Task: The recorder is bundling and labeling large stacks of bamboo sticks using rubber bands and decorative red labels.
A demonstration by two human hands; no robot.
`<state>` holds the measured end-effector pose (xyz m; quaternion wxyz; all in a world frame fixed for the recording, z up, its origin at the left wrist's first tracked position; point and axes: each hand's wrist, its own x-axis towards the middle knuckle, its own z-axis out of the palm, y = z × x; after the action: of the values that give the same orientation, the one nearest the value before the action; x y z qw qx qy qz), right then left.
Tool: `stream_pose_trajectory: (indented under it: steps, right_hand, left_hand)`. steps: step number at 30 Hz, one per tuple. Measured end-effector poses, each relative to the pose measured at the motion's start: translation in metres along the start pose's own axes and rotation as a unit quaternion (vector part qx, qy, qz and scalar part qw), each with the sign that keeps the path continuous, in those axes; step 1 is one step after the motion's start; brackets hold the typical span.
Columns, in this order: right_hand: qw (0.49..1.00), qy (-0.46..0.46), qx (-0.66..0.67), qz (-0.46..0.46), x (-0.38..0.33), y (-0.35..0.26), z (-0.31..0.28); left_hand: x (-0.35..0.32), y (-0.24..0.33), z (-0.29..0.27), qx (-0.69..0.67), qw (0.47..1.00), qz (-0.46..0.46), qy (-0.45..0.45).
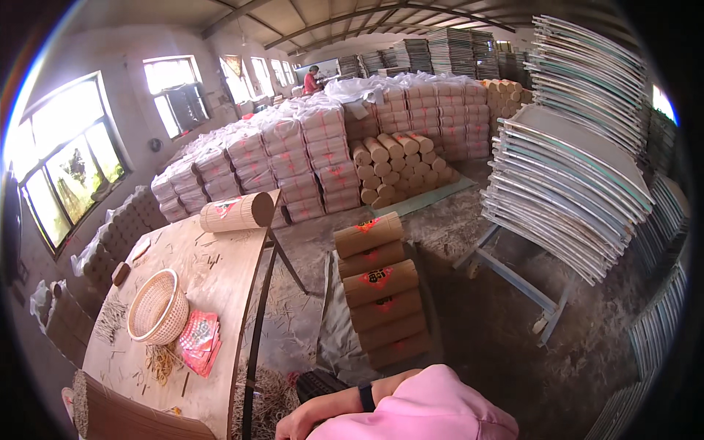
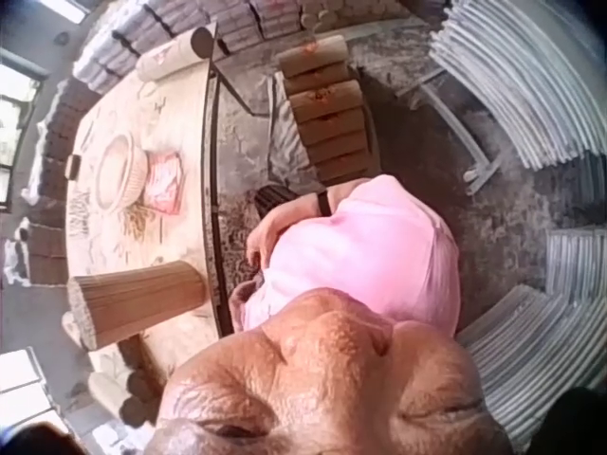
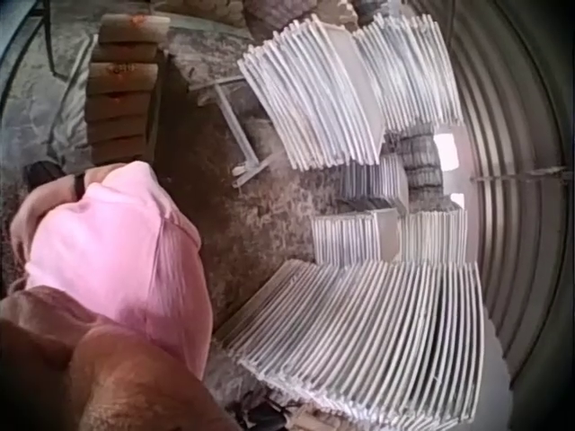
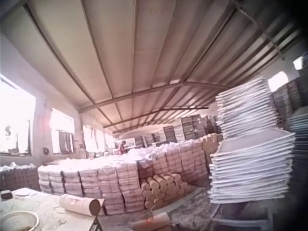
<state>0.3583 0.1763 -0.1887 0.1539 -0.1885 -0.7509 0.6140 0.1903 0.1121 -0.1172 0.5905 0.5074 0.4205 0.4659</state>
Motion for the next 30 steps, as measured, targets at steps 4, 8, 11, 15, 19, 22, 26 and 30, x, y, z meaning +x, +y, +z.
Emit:
stream_pose_trajectory:
  steps: [4, 8, 11, 15, 19, 22, 26, 30]
  right_hand:
    - [0.992, 0.025, -0.091, -0.087, 0.016, 0.011, 0.006]
    - [0.976, 0.054, -0.148, -0.150, 0.028, 0.010, 0.013]
    - [0.957, 0.043, -0.255, -0.133, 0.025, 0.002, 0.014]
    - [0.963, 0.014, -0.265, -0.051, 0.018, -0.001, 0.009]
    - [0.984, -0.033, -0.177, -0.006, 0.018, 0.019, 0.001]
    - [0.998, 0.002, -0.056, 0.036, 0.010, 0.013, -0.003]
    - [0.995, 0.094, 0.028, 0.027, -0.006, 0.017, -0.014]
    - [0.991, 0.127, 0.033, -0.026, -0.018, 0.047, -0.033]
  left_hand:
    - [0.001, 0.001, 0.006, 0.002, 1.000, -0.010, -0.007]
    - [0.003, 0.001, 0.013, 0.004, 1.000, -0.017, -0.014]
    - [0.003, 0.001, 0.014, 0.002, 1.000, -0.022, -0.015]
    - [0.004, 0.000, 0.014, 0.003, 0.999, -0.031, -0.020]
    - [0.010, -0.003, 0.015, 0.002, 0.999, -0.041, -0.026]
    - [0.014, -0.008, 0.011, 0.000, 0.998, -0.055, -0.026]
    - [0.019, -0.012, 0.006, -0.004, 0.997, -0.069, -0.030]
    - [0.027, -0.016, 0.001, -0.005, 0.996, -0.083, -0.040]
